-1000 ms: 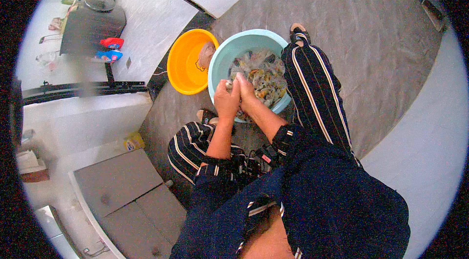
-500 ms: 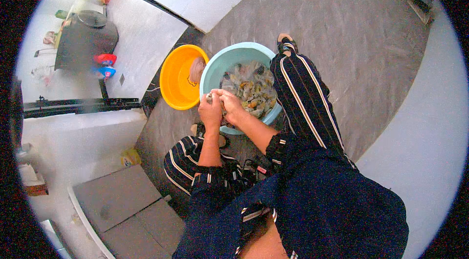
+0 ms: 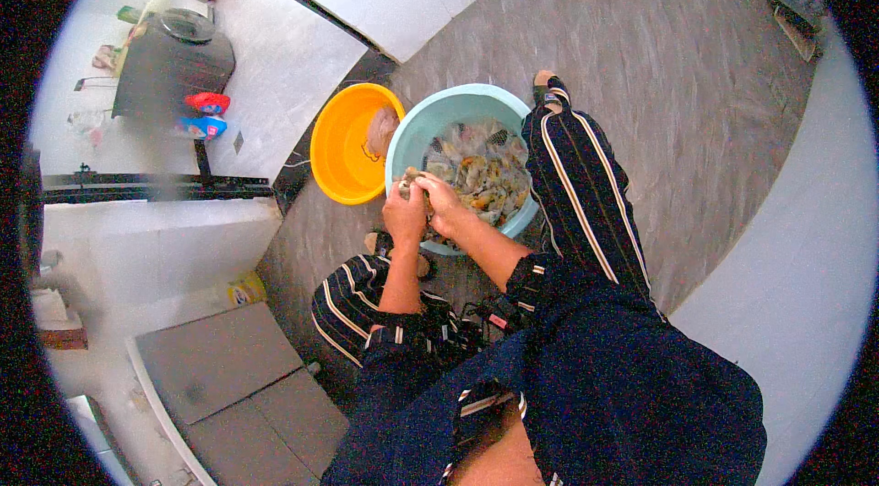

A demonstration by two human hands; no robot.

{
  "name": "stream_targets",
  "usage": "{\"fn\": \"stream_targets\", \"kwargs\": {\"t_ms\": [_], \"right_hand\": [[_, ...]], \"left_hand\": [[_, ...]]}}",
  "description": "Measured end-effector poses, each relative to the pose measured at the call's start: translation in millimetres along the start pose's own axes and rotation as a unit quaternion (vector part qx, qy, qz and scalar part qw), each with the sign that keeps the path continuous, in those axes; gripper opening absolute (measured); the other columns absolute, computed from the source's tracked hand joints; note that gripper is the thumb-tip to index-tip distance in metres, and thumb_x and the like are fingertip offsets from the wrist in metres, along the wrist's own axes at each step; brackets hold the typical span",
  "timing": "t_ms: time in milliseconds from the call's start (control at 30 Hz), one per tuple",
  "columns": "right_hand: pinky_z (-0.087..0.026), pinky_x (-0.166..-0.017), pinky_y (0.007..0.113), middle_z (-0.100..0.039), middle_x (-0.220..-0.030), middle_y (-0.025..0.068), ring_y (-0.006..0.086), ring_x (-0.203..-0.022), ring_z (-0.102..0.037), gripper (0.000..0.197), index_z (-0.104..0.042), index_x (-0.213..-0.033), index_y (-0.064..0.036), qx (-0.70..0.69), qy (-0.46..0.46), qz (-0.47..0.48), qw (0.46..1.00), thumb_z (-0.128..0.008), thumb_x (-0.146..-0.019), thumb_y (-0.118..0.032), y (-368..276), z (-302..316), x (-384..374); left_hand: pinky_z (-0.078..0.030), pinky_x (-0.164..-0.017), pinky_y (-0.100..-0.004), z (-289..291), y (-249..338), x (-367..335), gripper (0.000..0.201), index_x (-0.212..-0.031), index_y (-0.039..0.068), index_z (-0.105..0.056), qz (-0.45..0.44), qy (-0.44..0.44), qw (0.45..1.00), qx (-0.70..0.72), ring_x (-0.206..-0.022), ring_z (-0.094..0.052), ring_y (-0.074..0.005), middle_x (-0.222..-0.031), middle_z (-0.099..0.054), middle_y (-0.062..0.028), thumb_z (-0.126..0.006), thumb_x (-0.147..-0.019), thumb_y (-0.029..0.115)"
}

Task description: The person washes laundry by hand in a blue basin, scrubbing and wringing out the clothes one at a time before placing them into a yellow basin.

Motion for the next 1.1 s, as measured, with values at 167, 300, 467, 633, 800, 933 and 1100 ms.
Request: {"fn": "stream_targets", "kwargs": {"t_ms": [167, 300, 467, 633, 800, 933, 1100], "right_hand": [[-0.050, -0.080, 0.036, -0.060, -0.103, 0.0097, 0.0221, -0.089, -0.059, 0.027, -0.055, -0.112, -0.0042, -0.030, 0.032, 0.024, 0.999, -0.041, -0.088, -0.008, -13.2, 20.2, -7.5], [-0.050, -0.079, 0.037, -0.061, -0.096, 0.0084, 0.0217, -0.085, -0.060, 0.026, -0.057, -0.108, -0.0049, -0.094, 0.014, -0.061, 0.994, -0.043, -0.087, -0.007, 2.6, 30.3, -21.0], [-0.046, -0.079, 0.031, -0.062, -0.097, 0.0055, 0.0173, -0.088, -0.058, 0.021, -0.060, -0.102, -0.0033, 0.083, 0.035, -0.013, 0.996, -0.049, -0.086, -0.012, 10.0, 19.7, -9.8], [-0.045, -0.069, 0.026, -0.061, -0.091, 0.0035, 0.0118, -0.081, -0.056, 0.019, -0.059, -0.101, -0.0034, 0.292, -0.003, 0.010, 0.956, -0.053, -0.083, -0.009, -2.5, 44.9, -28.9], [-0.050, -0.067, 0.029, -0.061, -0.087, 0.0084, 0.0152, -0.077, -0.060, 0.027, -0.057, -0.103, -0.0018, 0.317, 0.012, -0.046, 0.947, -0.057, -0.077, -0.006, -22.6, 90.2, -35.8], [-0.050, -0.069, 0.032, -0.062, -0.089, 0.0093, 0.0207, -0.078, -0.062, 0.035, -0.055, -0.111, -0.0031, 0.282, 0.251, 0.100, 0.921, -0.061, -0.077, -0.009, -80.5, 161.6, -53.7], [-0.047, -0.081, 0.039, -0.056, -0.110, 0.0156, 0.0337, -0.096, -0.057, 0.048, -0.048, -0.119, -0.0019, 0.643, 0.324, 0.205, 0.663, -0.063, -0.076, -0.018, -125.9, 171.9, -75.2]], "left_hand": [[-0.047, -0.066, -0.0484, -4.1, 25.5, 14.6, 0.032, -0.093, 0.004, -0.061, -0.051, -0.007, 0.997, 0.057, -0.076, -0.061, -0.0422, -0.080, -0.063, -0.0241, -0.057, -0.082, 0.034], [-0.048, -0.064, -0.0470, -6.7, 39.9, 18.9, 0.028, -0.092, 0.005, -0.059, -0.076, -0.036, 0.996, -0.033, -0.074, -0.060, -0.0416, -0.080, -0.063, -0.0221, -0.056, -0.083, 0.031], [-0.047, -0.065, -0.0480, -5.3, -15.2, -0.7, 0.032, -0.090, 0.004, -0.060, 0.019, -0.011, 0.999, -0.023, -0.075, -0.061, -0.0412, -0.080, -0.064, -0.0225, -0.052, -0.085, 0.034], [-0.047, -0.069, -0.0475, -28.1, -38.6, -4.1, 0.036, -0.091, 0.004, -0.060, 0.069, -0.042, 0.997, -0.008, -0.079, -0.061, -0.0413, -0.082, -0.064, -0.0220, -0.052, -0.086, 0.039], [-0.047, -0.072, -0.0447, -65.0, -94.6, -0.5, 0.041, -0.096, 0.004, -0.060, 0.089, -0.107, 0.988, 0.060, -0.083, -0.062, -0.0395, -0.086, -0.064, -0.0210, -0.057, -0.085, 0.043], [-0.047, -0.073, -0.0429, -97.2, -112.2, -9.2, 0.042, -0.098, 0.003, -0.060, 0.085, -0.154, 0.982, 0.064, -0.083, -0.062, -0.0377, -0.086, -0.065, -0.0205, -0.061, -0.083, 0.042], [-0.045, -0.081, -0.0410, -128.4, -105.5, -39.9, 0.044, -0.110, 0.005, -0.056, 0.063, -0.093, 0.993, 0.036, -0.103, -0.055, -0.0344, -0.110, -0.059, -0.0195, -0.064, -0.081, 0.037]]}}
Point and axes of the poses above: each hand's wrist, its own x-axis away from the middle knuckle, its own z-axis out of the back of the hand, y = z × x, the point moved 8 cm from there along -x, towards the middle knuckle
